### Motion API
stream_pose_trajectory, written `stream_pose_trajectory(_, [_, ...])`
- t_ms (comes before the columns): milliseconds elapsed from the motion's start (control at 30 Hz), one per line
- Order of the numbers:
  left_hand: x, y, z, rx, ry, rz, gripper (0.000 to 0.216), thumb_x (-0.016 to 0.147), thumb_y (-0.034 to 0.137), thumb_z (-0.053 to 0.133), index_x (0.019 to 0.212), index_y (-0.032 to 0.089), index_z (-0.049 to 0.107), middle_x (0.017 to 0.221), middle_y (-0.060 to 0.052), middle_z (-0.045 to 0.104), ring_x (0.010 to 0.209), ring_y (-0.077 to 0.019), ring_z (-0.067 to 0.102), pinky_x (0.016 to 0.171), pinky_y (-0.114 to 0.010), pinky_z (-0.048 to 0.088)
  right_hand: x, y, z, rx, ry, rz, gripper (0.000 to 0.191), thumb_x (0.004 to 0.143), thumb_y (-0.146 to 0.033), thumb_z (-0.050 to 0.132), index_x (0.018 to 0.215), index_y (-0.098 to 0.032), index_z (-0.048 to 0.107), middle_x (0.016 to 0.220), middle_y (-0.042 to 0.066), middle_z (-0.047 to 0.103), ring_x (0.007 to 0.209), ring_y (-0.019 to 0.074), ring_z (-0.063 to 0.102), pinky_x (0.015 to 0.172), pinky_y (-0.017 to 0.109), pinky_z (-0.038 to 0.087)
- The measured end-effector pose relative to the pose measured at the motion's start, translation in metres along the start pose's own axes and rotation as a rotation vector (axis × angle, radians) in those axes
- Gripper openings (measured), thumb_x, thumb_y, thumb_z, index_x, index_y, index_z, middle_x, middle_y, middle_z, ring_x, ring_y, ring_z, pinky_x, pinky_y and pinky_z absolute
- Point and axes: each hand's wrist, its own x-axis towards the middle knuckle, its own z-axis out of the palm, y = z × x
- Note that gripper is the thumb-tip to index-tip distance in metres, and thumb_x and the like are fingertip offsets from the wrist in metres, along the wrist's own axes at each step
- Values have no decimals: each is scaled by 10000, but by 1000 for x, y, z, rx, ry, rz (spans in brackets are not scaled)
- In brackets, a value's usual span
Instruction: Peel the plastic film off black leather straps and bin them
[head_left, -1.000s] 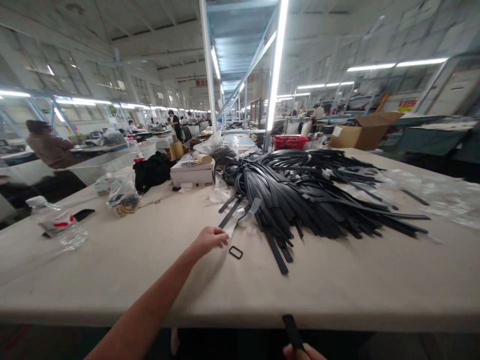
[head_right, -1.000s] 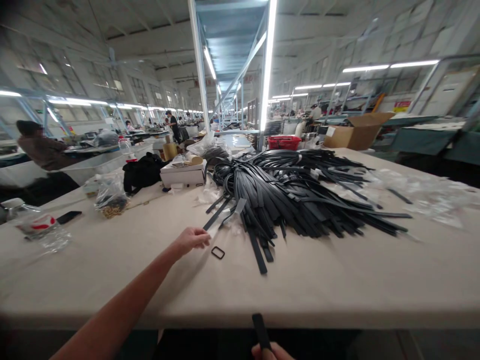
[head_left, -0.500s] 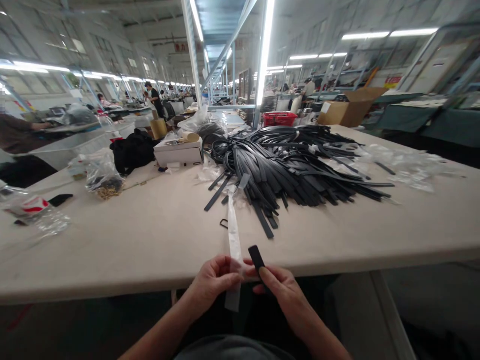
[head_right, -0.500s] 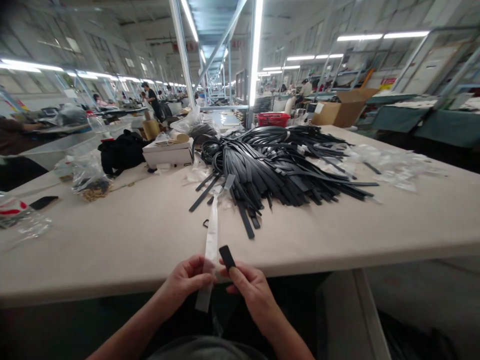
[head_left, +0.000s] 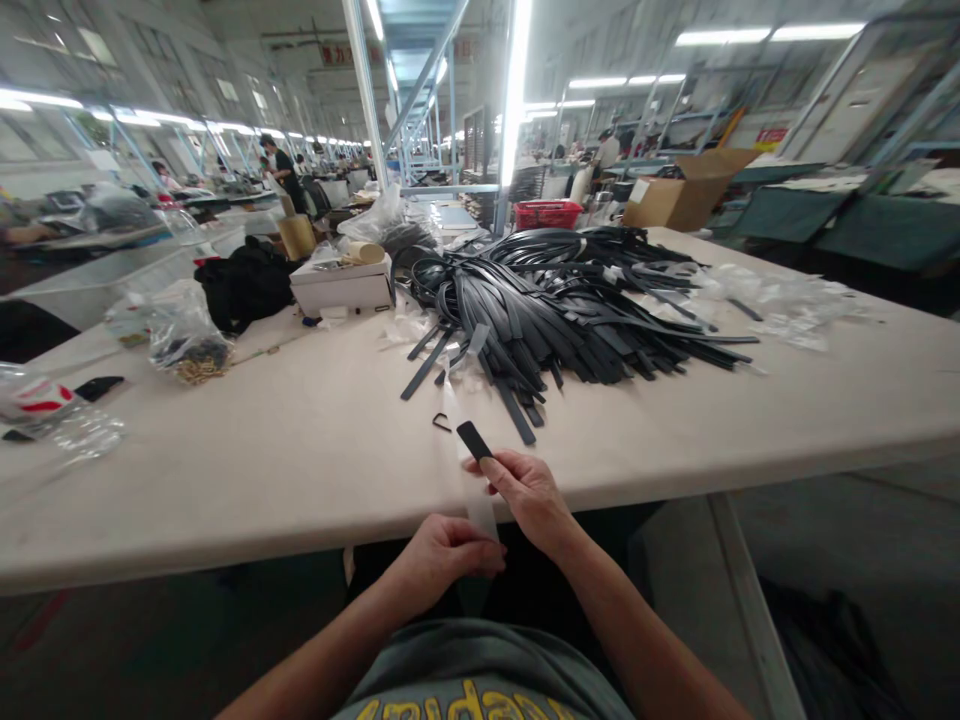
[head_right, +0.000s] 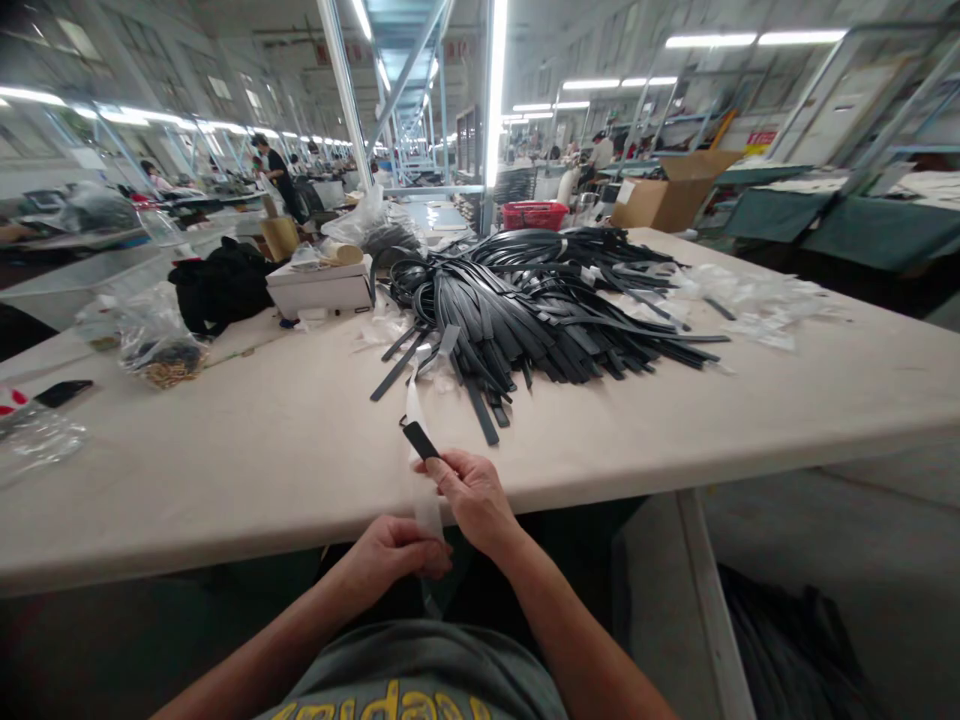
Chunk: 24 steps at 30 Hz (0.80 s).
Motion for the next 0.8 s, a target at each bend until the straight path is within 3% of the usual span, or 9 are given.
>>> stream_pose_trajectory(100, [4,10,1,-82,103,35,253,671,365,815,690,121,752,640,-46,712,588,-105,587,612,-202,446,-13,-4,-13,-10,88,-25,381,871,-522,554,946,-201,745,1017,65,739,847,185,643,674,274,505])
stream_pose_trajectory(200, [9,20,2,-286,189,66,308,631,404,854,667,137,704,659,-30,706,632,-116,631,662,-206,492,-40,-8,-27,-155,133,-55,353,907,-483,538,893,-192,737,736,28,700,673,154,625,634,264,469])
stream_pose_trajectory(267, [13,25,4,-445,227,72,364,596,439,878,692,149,682,710,-23,716,669,-132,667,680,-222,523,-61,-8,-29,-327,88,-87,350,940,-445,497,843,-189,715,610,-9,612,569,133,583,586,260,429])
stream_pose_trajectory(400, [20,29,12,-619,255,52,380,575,399,907,733,158,659,781,-11,726,697,-137,695,652,-218,544,-88,-4,-22,-542,-20,-122,369,982,-376,404,769,-187,640,675,0,580,596,134,561,581,264,394])
stream_pose_trajectory(567, [20,27,20,-654,224,26,336,609,333,902,756,153,659,778,-21,737,701,-133,695,688,-233,566,-87,6,-15,-619,-28,-116,344,985,-320,388,755,-191,608,700,13,591,635,144,551,605,268,374])
stream_pose_trajectory(800, [13,14,29,-584,109,49,353,659,382,868,833,109,729,806,-59,749,709,-139,689,673,-217,554,-72,10,-6,-644,-4,-101,362,973,-349,427,691,-193,591,665,27,614,608,154,563,584,270,371])
